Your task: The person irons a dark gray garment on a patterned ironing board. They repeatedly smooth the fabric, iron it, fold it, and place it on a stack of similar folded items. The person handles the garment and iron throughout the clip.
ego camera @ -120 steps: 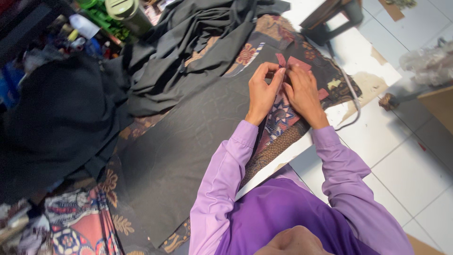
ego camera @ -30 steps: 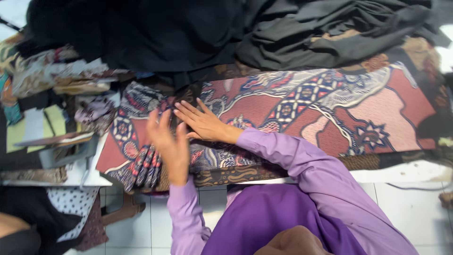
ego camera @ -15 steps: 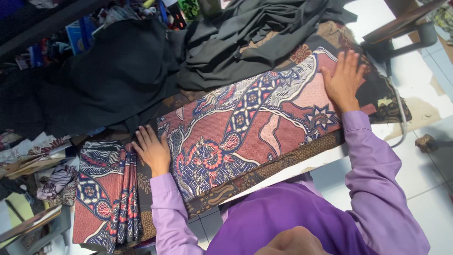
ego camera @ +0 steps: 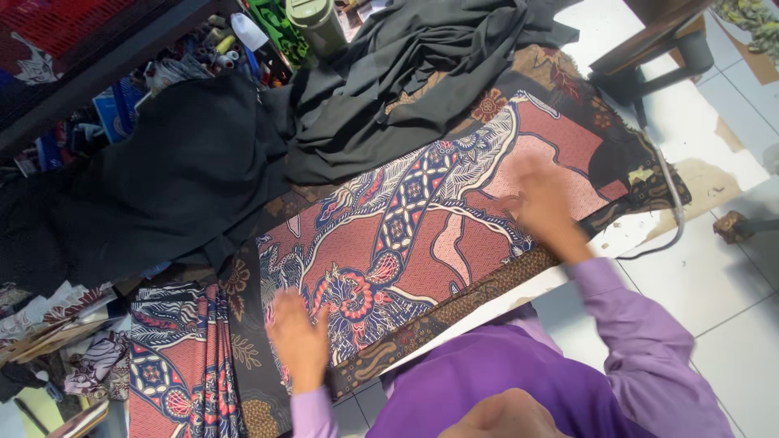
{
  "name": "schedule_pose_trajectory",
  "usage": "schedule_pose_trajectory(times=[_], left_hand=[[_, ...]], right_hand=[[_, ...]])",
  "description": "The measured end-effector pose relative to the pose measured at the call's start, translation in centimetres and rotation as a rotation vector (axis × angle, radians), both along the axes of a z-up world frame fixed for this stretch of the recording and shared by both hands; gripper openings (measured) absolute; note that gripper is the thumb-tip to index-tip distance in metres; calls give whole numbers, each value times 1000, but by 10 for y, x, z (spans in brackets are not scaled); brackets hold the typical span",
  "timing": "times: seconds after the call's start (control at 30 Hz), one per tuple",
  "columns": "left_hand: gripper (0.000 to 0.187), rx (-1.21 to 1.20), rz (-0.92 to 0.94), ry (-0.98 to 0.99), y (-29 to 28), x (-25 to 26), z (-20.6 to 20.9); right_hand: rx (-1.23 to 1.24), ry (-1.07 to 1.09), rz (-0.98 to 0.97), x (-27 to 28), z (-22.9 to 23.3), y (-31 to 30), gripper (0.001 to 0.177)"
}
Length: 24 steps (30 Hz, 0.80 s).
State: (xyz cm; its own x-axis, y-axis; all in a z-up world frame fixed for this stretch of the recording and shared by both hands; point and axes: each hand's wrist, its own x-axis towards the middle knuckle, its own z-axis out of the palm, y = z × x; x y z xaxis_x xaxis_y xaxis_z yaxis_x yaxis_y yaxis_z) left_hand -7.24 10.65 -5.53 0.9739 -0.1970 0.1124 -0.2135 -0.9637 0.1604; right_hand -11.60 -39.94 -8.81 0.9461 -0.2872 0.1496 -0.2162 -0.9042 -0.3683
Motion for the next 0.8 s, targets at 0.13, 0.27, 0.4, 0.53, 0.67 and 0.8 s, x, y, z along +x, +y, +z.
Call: schedule_pose_trajectory(times=[0.13,0.27,0.4,0.53,0.67,0.8], left_hand=[[54,112,99,-157,19,2,5],[68,-230,-249,-104,-55,21,-10],[80,-160,-388,-7,-82,34,-5],[74,-135,-261,-18,-61,31,3],[54,-149,-197,67,-57,41,8],[45,-228,-349,1,-69,71,22]], right_hand=[[-124,-23,-370,-5,7,-63,81],[178,-31,144,40,-9,27,72],[108,231,501,62,-13,57,82],[-151,-67,-106,119,-7,-48,74],[-60,-317,-53,174,-8,-99,83],[-82,-186,-6,203,11,-102,39]])
